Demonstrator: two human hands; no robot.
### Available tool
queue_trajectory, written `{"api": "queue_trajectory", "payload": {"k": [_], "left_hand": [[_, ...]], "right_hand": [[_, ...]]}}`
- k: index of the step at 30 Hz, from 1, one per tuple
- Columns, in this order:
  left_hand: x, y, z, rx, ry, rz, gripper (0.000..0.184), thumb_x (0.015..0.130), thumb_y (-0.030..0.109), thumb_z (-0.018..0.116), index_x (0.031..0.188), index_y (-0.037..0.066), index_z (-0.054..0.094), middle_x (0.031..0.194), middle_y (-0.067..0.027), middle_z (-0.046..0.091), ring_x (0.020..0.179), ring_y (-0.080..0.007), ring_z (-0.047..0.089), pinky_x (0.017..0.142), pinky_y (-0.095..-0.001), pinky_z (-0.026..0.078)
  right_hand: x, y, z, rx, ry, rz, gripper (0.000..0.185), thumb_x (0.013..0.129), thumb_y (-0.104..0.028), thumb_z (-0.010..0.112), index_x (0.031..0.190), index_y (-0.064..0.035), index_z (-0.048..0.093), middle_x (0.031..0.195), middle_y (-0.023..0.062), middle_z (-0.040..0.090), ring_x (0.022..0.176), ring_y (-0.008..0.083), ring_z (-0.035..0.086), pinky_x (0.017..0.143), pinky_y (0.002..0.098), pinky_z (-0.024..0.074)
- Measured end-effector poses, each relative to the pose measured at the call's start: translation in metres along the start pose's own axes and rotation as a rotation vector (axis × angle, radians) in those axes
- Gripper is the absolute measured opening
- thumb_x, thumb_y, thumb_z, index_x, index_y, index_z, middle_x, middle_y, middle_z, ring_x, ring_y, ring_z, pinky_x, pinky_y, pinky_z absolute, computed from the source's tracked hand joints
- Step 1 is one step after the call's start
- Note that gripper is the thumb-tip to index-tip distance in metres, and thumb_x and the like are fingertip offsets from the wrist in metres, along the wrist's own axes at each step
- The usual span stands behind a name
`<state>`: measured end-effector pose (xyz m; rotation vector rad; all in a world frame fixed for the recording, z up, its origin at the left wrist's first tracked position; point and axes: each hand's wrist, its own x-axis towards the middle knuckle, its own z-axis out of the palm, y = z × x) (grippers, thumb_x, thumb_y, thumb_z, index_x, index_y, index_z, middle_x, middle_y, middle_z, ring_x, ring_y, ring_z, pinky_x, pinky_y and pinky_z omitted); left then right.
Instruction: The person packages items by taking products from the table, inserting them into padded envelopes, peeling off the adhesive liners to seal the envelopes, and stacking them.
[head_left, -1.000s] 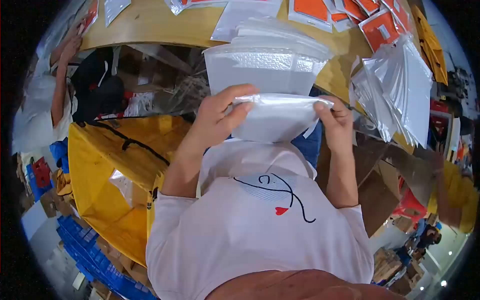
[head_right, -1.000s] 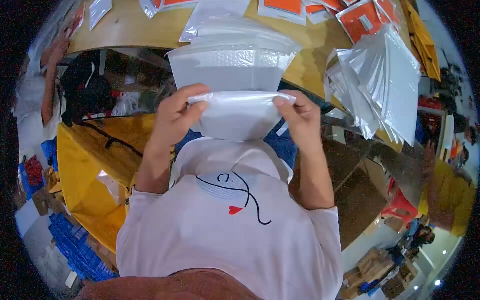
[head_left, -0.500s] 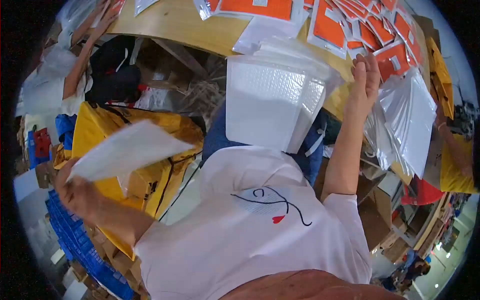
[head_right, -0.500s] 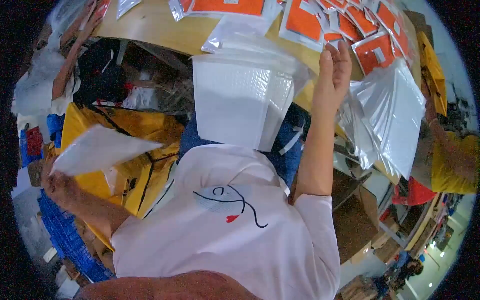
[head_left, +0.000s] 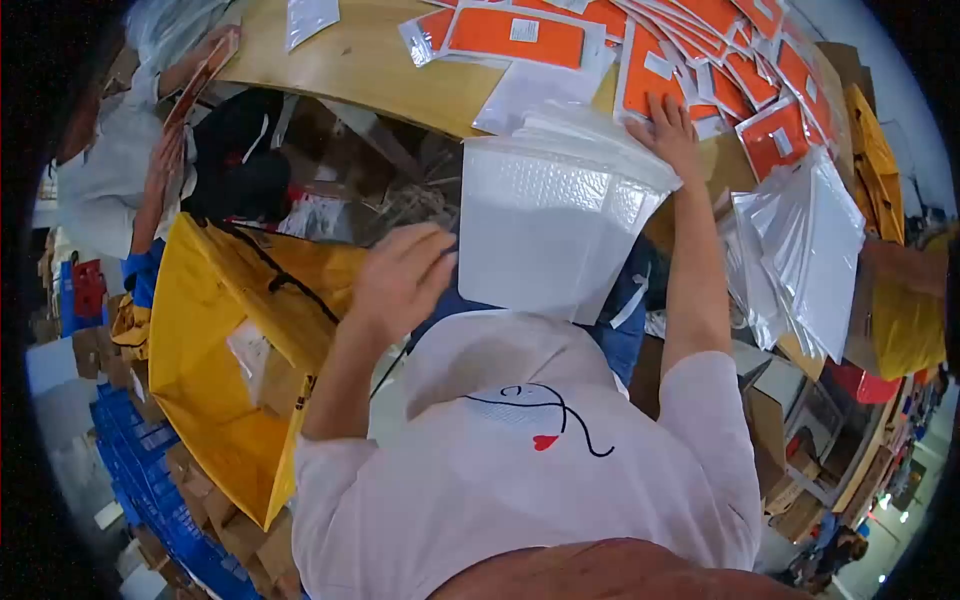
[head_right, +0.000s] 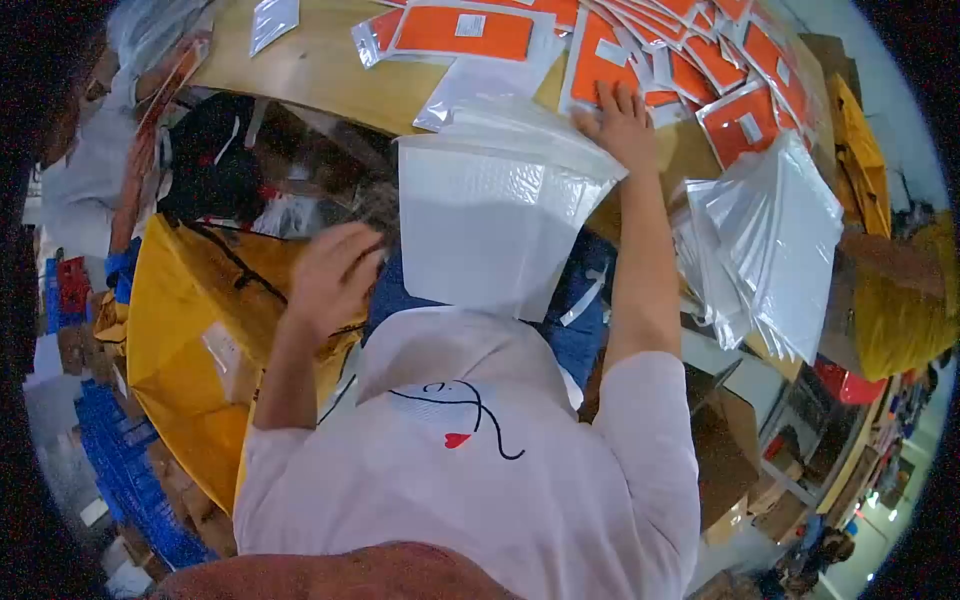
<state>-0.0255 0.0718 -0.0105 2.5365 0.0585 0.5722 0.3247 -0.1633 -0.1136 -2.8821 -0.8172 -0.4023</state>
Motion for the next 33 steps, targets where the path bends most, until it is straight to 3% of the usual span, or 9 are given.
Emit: {"api": "queue_trajectory", "payload": {"k": [4, 6, 9, 11, 14, 16, 22, 26, 33], "left_hand": [[0.047, -0.005, 0.055, -0.085, -0.056, 0.178, 0.022, 0.075, 0.006, 0.063, 0.097, 0.007, 0.060, 0.103, -0.0067, 0.060, 0.085, -0.0255, 0.057, 0.077, -0.0300, 0.047], [0.060, -0.010, 0.068, -0.020, 0.188, 0.238, 0.032, 0.073, 0.009, 0.066, 0.104, 0.006, 0.058, 0.107, -0.0078, 0.059, 0.089, -0.0265, 0.057, 0.079, -0.0317, 0.046], [0.063, -0.022, 0.064, -0.018, 0.279, 0.080, 0.045, 0.072, 0.013, 0.070, 0.114, 0.005, 0.055, 0.110, -0.0105, 0.058, 0.093, -0.0274, 0.057, 0.084, -0.0330, 0.046], [0.050, -0.044, 0.075, -0.439, 0.186, -0.467, 0.063, 0.070, 0.017, 0.075, 0.125, 0.002, 0.048, 0.119, -0.0133, 0.055, 0.102, -0.0262, 0.056, 0.090, -0.0331, 0.044], [0.033, -0.077, 0.109, -0.729, -0.034, -0.518, 0.073, 0.070, 0.019, 0.077, 0.131, 0.001, 0.043, 0.122, -0.0148, 0.055, 0.105, -0.0250, 0.055, 0.092, -0.0323, 0.043], [0.030, -0.069, 0.125, -0.886, -0.536, -0.564, 0.080, 0.067, 0.019, 0.079, 0.134, 0.001, 0.039, 0.121, -0.0151, 0.056, 0.105, -0.0247, 0.056, 0.092, -0.0326, 0.044], [0.043, -0.022, 0.138, -0.925, -0.473, -0.367, 0.067, 0.065, 0.016, 0.080, 0.123, 0.000, 0.052, 0.108, -0.0145, 0.063, 0.093, -0.0231, 0.060, 0.084, -0.0316, 0.048], [0.019, -0.034, 0.133, -1.042, -0.418, -0.647, 0.056, 0.066, 0.013, 0.078, 0.116, -0.001, 0.056, 0.101, -0.0148, 0.065, 0.086, -0.0219, 0.062, 0.078, -0.0295, 0.050], [-0.009, -0.037, 0.140, -0.964, -0.227, -0.786, 0.048, 0.068, 0.008, 0.076, 0.110, -0.005, 0.057, 0.097, -0.0156, 0.066, 0.077, -0.0197, 0.062, 0.069, -0.0268, 0.051]], "right_hand": [[-0.046, 0.008, -0.004, 0.018, -0.074, -0.008, 0.062, 0.085, -0.047, 0.049, 0.140, -0.0226, 0.037, 0.145, 0.0117, 0.033, 0.129, 0.0381, 0.034, 0.104, 0.0451, 0.0314], [-0.083, -0.004, -0.031, 0.037, -0.120, -0.082, 0.063, 0.084, -0.044, 0.049, 0.142, -0.0227, 0.035, 0.148, 0.0114, 0.030, 0.129, 0.0416, 0.032, 0.106, 0.0460, 0.0299], [-0.130, 0.004, -0.045, 0.042, -0.079, -0.259, 0.064, 0.084, -0.041, 0.050, 0.141, -0.0174, 0.036, 0.148, 0.0121, 0.029, 0.129, 0.0403, 0.032, 0.107, 0.0450, 0.0295], [-0.154, -0.007, -0.068, 0.373, -0.146, -0.019, 0.062, 0.082, -0.033, 0.056, 0.138, -0.0113, 0.040, 0.147, 0.0137, 0.030, 0.128, 0.0379, 0.035, 0.105, 0.0449, 0.0320], [-0.167, 0.003, -0.063, 0.233, -0.122, -0.111, 0.061, 0.081, -0.029, 0.059, 0.136, -0.0090, 0.042, 0.143, 0.0144, 0.036, 0.125, 0.0357, 0.040, 0.103, 0.0436, 0.0355], [-0.174, 0.008, -0.058, 0.097, -0.086, -0.206, 0.060, 0.080, -0.025, 0.062, 0.134, -0.0067, 0.044, 0.140, 0.0151, 0.041, 0.122, 0.0336, 0.045, 0.101, 0.0423, 0.0390], [-0.164, 0.015, -0.028, 0.623, -0.009, -0.080, 0.051, 0.079, -0.017, 0.063, 0.128, -0.0070, 0.051, 0.127, 0.0140, 0.052, 0.110, 0.0285, 0.054, 0.094, 0.0372, 0.0443], [-0.149, 0.018, -0.014, 1.049, 0.065, 0.023, 0.045, 0.078, -0.010, 0.064, 0.122, -0.0073, 0.056, 0.118, 0.0132, 0.060, 0.101, 0.0244, 0.060, 0.089, 0.0332, 0.0486], [-0.110, -0.033, -0.101, 0.468, -0.121, -0.095, 0.052, 0.075, -0.006, 0.063, 0.126, -0.0074, 0.053, 0.122, 0.0131, 0.058, 0.107, 0.0271, 0.057, 0.093, 0.0331, 0.0449]]}}
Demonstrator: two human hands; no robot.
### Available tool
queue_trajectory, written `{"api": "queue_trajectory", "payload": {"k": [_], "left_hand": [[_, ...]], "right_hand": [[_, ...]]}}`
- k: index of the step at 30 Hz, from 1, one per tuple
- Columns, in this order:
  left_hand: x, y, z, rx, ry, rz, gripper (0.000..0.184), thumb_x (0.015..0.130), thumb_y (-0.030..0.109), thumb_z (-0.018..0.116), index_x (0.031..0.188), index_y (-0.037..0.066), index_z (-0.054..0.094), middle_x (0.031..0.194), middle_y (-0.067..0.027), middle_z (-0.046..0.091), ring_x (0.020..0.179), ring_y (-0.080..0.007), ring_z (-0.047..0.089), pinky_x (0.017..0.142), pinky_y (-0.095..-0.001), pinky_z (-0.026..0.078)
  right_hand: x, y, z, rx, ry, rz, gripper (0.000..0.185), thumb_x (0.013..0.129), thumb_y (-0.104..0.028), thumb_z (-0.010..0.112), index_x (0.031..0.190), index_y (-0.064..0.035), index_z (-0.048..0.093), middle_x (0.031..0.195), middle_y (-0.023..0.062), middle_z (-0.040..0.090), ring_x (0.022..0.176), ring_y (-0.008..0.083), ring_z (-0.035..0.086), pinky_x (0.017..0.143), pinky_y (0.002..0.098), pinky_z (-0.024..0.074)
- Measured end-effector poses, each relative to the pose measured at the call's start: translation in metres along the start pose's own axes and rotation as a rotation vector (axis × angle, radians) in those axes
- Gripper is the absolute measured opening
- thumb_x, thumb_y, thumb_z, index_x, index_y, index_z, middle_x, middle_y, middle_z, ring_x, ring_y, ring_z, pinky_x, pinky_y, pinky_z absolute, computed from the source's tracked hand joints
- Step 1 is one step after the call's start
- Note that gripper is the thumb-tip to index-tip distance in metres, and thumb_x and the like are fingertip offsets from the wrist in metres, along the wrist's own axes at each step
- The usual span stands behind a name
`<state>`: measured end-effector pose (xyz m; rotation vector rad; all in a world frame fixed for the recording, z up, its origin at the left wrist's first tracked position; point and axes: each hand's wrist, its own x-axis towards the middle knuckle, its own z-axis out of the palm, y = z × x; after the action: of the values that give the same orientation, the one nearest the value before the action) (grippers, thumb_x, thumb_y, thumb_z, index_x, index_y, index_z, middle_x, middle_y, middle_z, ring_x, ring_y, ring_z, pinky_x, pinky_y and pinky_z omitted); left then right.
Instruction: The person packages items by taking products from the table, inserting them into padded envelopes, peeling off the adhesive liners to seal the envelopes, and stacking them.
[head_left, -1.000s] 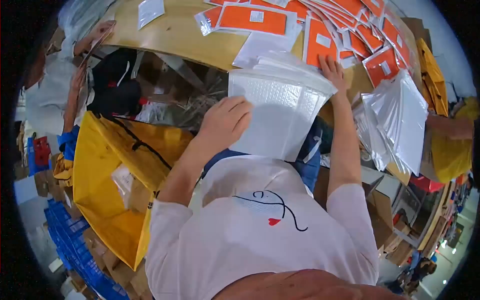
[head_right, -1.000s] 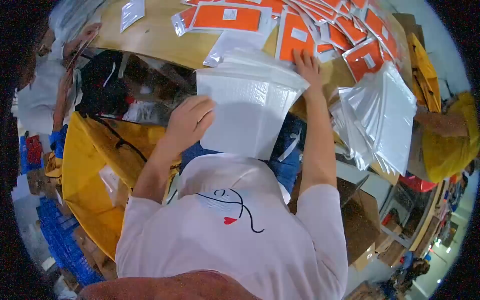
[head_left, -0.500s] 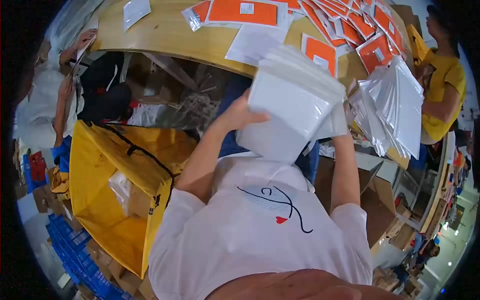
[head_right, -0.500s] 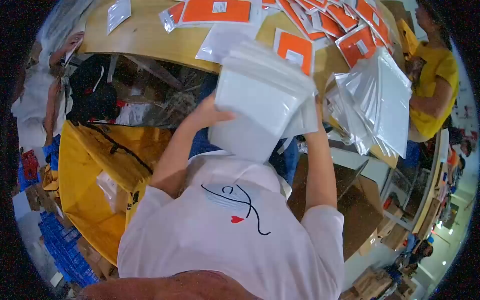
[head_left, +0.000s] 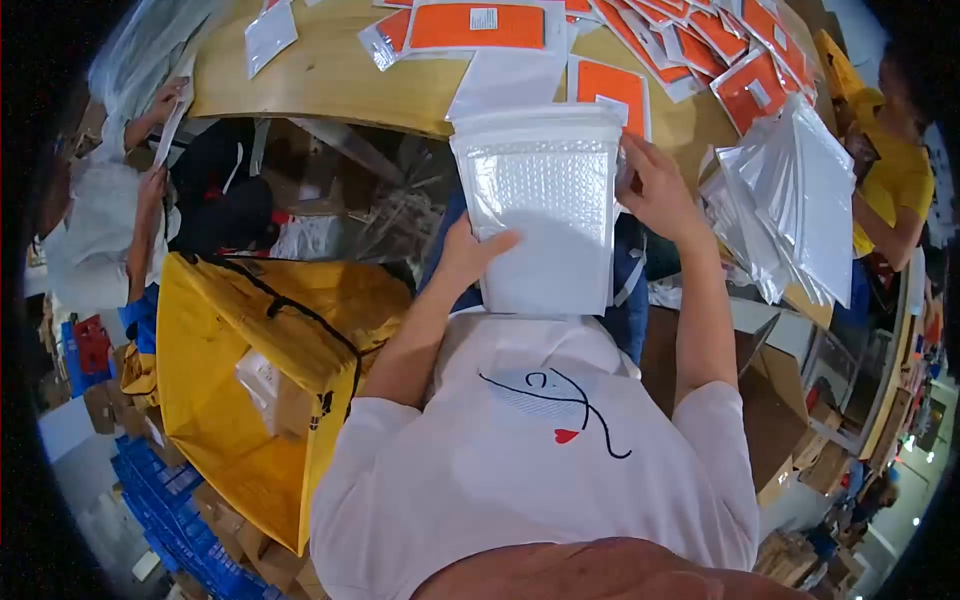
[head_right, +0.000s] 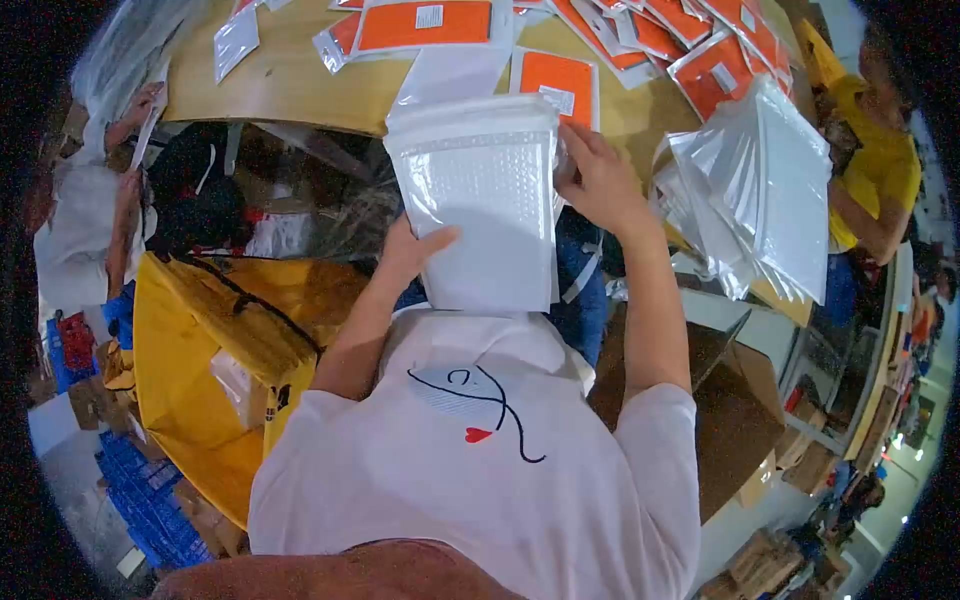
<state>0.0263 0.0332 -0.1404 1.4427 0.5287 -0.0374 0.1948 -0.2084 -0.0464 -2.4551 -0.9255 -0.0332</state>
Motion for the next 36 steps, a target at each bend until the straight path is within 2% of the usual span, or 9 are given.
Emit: {"api": "queue_trajectory", "payload": {"k": [4, 11, 14, 18, 19, 23, 28, 33, 36], "left_hand": [[-0.001, 0.003, -0.015, 0.111, 0.006, -0.005, 0.048, 0.068, 0.009, 0.076, 0.109, -0.005, 0.057, 0.097, -0.0154, 0.065, 0.080, -0.0189, 0.062, 0.071, -0.0272, 0.051], [-0.014, 0.023, -0.034, -0.200, 0.024, 0.006, 0.046, 0.067, 0.007, 0.076, 0.107, -0.008, 0.057, 0.094, -0.0172, 0.065, 0.076, -0.0184, 0.061, 0.069, -0.0290, 0.051], [-0.011, 0.020, -0.036, -0.118, 0.000, 0.001, 0.047, 0.067, 0.007, 0.076, 0.107, -0.008, 0.057, 0.094, -0.0165, 0.065, 0.076, -0.0179, 0.061, 0.068, -0.0285, 0.051], [0.004, 0.019, -0.006, 0.206, -0.030, -0.010, 0.050, 0.067, 0.013, 0.077, 0.110, -0.002, 0.058, 0.100, -0.0135, 0.064, 0.076, -0.0213, 0.061, 0.069, -0.0283, 0.051], [0.005, 0.021, 0.000, 0.203, -0.028, -0.007, 0.050, 0.067, 0.013, 0.077, 0.110, -0.002, 0.058, 0.100, -0.0135, 0.064, 0.076, -0.0213, 0.061, 0.069, -0.0283, 0.051], [0.003, 0.038, 0.017, 0.668, 0.543, 0.851, 0.043, 0.069, 0.015, 0.074, 0.107, 0.003, 0.059, 0.103, -0.0109, 0.061, 0.075, -0.0258, 0.060, 0.069, -0.0299, 0.050], [0.009, 0.085, 0.040, 0.809, 0.206, 1.090, 0.027, 0.076, 0.012, 0.065, 0.102, 0.005, 0.062, 0.104, -0.0082, 0.058, 0.081, -0.0261, 0.058, 0.072, -0.0311, 0.049], [0.032, 0.109, 0.045, 1.078, -0.071, 0.697, 0.022, 0.080, 0.009, 0.061, 0.102, 0.009, 0.062, 0.103, -0.0089, 0.058, 0.079, -0.0263, 0.059, 0.071, -0.0315, 0.048], [0.021, 0.121, 0.040, 1.039, -0.158, 0.696, 0.024, 0.080, 0.013, 0.062, 0.103, 0.009, 0.062, 0.108, -0.0087, 0.057, 0.085, -0.0257, 0.060, 0.073, -0.0332, 0.048]], "right_hand": [[-0.014, 0.015, 0.022, -0.131, -0.017, -0.042, 0.056, 0.073, -0.002, 0.059, 0.128, -0.0068, 0.051, 0.131, 0.0103, 0.052, 0.115, 0.0276, 0.051, 0.099, 0.0326, 0.0393], [-0.041, 0.018, 0.016, -0.146, 0.156, -0.120, 0.057, 0.066, 0.005, 0.053, 0.121, -0.0079, 0.057, 0.121, 0.0111, 0.058, 0.109, 0.0280, 0.055, 0.095, 0.0359, 0.0412], [-0.030, -0.002, -0.028, -0.152, 0.669, 0.091, 0.055, 0.059, 0.011, 0.048, 0.111, -0.0036, 0.061, 0.110, 0.0121, 0.062, 0.098, 0.0280, 0.058, 0.088, 0.0349, 0.0445], [-0.012, -0.038, -0.099, 0.184, 1.208, 0.209, 0.028, 0.086, -0.008, 0.063, 0.114, -0.0027, 0.060, 0.100, 0.0095, 0.066, 0.083, 0.0161, 0.061, 0.076, 0.0250, 0.0487], [-0.014, -0.038, -0.101, 0.184, 1.208, 0.204, 0.028, 0.086, -0.008, 0.063, 0.114, -0.0027, 0.060, 0.100, 0.0095, 0.066, 0.083, 0.0161, 0.061, 0.076, 0.0250, 0.0487], [-0.016, -0.030, -0.107, 0.772, 1.248, -0.140, 0.025, 0.086, -0.003, 0.061, 0.111, -0.0027, 0.061, 0.098, 0.0085, 0.066, 0.082, 0.0124, 0.060, 0.073, 0.0216, 0.0480], [-0.004, -0.039, -0.091, 1.088, 1.013, 0.050, 0.027, 0.086, -0.002, 0.061, 0.113, -0.0044, 0.060, 0.099, 0.0079, 0.067, 0.082, 0.0122, 0.061, 0.073, 0.0189, 0.0471], [0.017, -0.034, -0.080, 1.097, 0.912, 0.222, 0.031, 0.087, -0.001, 0.060, 0.117, -0.0064, 0.058, 0.100, 0.0083, 0.067, 0.084, 0.0140, 0.063, 0.073, 0.0190, 0.0475], [0.022, -0.024, -0.082, 1.178, 0.785, 0.204, 0.036, 0.086, -0.003, 0.062, 0.120, -0.0019, 0.053, 0.102, 0.0090, 0.066, 0.087, 0.0133, 0.062, 0.070, 0.0189, 0.0482]]}}
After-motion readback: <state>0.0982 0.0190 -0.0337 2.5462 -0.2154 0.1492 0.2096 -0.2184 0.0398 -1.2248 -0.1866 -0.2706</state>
